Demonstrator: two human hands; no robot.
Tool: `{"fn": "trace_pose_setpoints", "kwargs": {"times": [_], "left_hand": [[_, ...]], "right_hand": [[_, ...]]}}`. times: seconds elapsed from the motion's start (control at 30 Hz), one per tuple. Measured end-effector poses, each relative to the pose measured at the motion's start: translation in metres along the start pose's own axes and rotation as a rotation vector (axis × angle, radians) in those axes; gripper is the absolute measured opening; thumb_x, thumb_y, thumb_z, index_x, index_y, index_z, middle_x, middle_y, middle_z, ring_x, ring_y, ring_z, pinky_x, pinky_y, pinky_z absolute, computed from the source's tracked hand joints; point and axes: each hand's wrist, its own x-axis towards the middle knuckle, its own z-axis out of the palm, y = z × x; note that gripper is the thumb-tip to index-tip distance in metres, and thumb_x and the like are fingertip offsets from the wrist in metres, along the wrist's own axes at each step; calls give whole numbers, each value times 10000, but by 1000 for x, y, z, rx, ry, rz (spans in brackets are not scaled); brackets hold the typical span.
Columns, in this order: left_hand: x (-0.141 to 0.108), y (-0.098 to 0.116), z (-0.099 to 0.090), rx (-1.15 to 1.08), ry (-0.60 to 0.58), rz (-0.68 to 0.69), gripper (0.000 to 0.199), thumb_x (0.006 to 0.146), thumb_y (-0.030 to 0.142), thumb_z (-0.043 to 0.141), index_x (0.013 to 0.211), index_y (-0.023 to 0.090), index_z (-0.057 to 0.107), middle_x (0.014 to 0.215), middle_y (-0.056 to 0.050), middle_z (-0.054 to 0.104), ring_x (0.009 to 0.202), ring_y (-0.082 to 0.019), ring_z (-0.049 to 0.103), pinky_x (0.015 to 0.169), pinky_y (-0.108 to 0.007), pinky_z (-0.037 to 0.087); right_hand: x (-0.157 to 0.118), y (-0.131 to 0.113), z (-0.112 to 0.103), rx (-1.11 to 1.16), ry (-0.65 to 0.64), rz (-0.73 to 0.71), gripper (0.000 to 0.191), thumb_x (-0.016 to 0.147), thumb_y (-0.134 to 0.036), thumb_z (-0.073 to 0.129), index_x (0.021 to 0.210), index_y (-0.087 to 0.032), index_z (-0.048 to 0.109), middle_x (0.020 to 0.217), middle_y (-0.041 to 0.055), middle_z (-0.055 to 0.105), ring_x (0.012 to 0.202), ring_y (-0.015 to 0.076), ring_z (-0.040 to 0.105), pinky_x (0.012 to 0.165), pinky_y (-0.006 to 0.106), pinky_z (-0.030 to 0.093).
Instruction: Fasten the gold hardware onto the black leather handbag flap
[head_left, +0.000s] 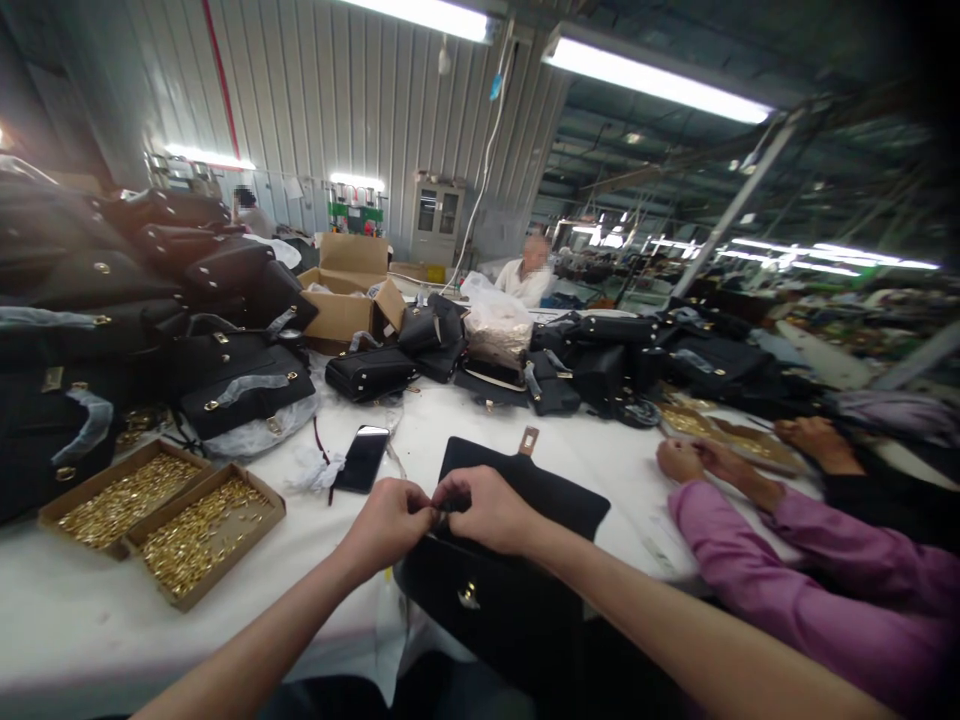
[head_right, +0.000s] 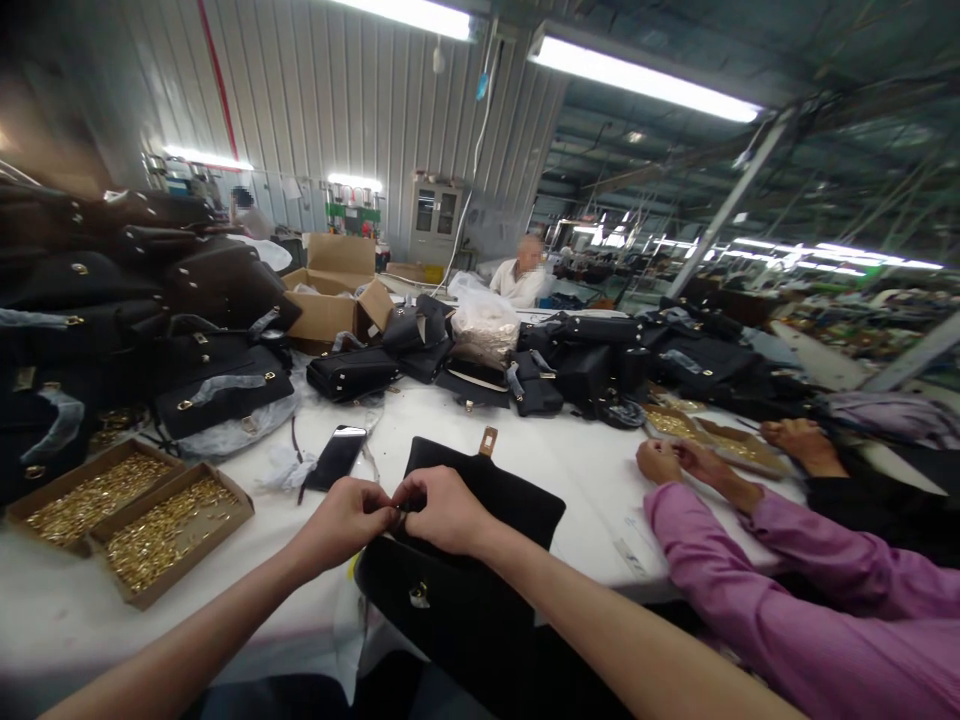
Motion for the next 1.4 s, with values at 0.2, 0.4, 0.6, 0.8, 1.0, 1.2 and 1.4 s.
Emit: {"fn": "trace_pose_setpoints", "kwargs": {"times": [0.2, 0.4, 0.6, 0.8, 1.0, 1.2, 1.4], "left_hand": [[0, -6, -5, -60, -75, -26, 277, 810, 350, 694, 833, 112, 834, 694, -50, 712, 654, -161, 550, 600, -291, 343], [-7, -1, -6, -2, -72, -13, 280, 809, 347, 690, 771, 99, 813, 640, -24, 641, 641, -140, 505, 581, -280, 320], [-9, 7, -9, 50, -95, 37, 246, 777, 319, 682, 708, 108, 788, 558, 33, 436, 592, -105, 407, 535, -271, 257], [-5, 7, -12, 5, -153, 13, 264, 772, 339, 702, 738, 96, 798, 588, 26, 445, 616, -110, 398, 544, -272, 247], [2, -1, -18, -103, -244, -1, 334, 792, 384, 715, 766, 65, 810, 607, 13, 444, 604, -107, 361, 551, -277, 228], [2, -4, -20, -40, -197, 16, 304, 802, 352, 677, 676, 81, 735, 609, 14, 399, 624, -109, 375, 544, -265, 214], [3, -1, -19, 83, -134, 50, 274, 779, 325, 676, 620, 103, 664, 581, 25, 393, 619, -103, 403, 541, -253, 231]], "right_hand": [[10, 8, 3, 32, -11, 80, 350, 635, -171, 783, 984, -162, 813, 870, 46, 770, 806, 203, 684, 645, 259, 492], [4, -2, -3, 43, -65, 11, 331, 659, -149, 762, 981, -188, 824, 888, 23, 786, 826, 199, 702, 745, 284, 536], [-3, -2, -5, 93, -75, 8, 363, 685, -152, 747, 1041, -181, 816, 979, 36, 799, 912, 213, 723, 825, 304, 557], [-5, 0, -5, 76, -53, -10, 322, 712, -158, 736, 1022, -185, 819, 965, 33, 796, 903, 206, 716, 840, 309, 552], [3, -1, -6, 76, -89, -24, 356, 696, -136, 710, 1034, -172, 816, 976, 38, 799, 908, 211, 728, 805, 296, 566], [14, -4, -6, 88, -138, -17, 404, 656, -86, 693, 1033, -149, 821, 967, 54, 803, 887, 210, 735, 754, 268, 562], [17, -5, -6, 85, -151, -30, 407, 647, -85, 701, 1025, -159, 830, 947, 35, 804, 870, 194, 732, 760, 252, 551]]}}
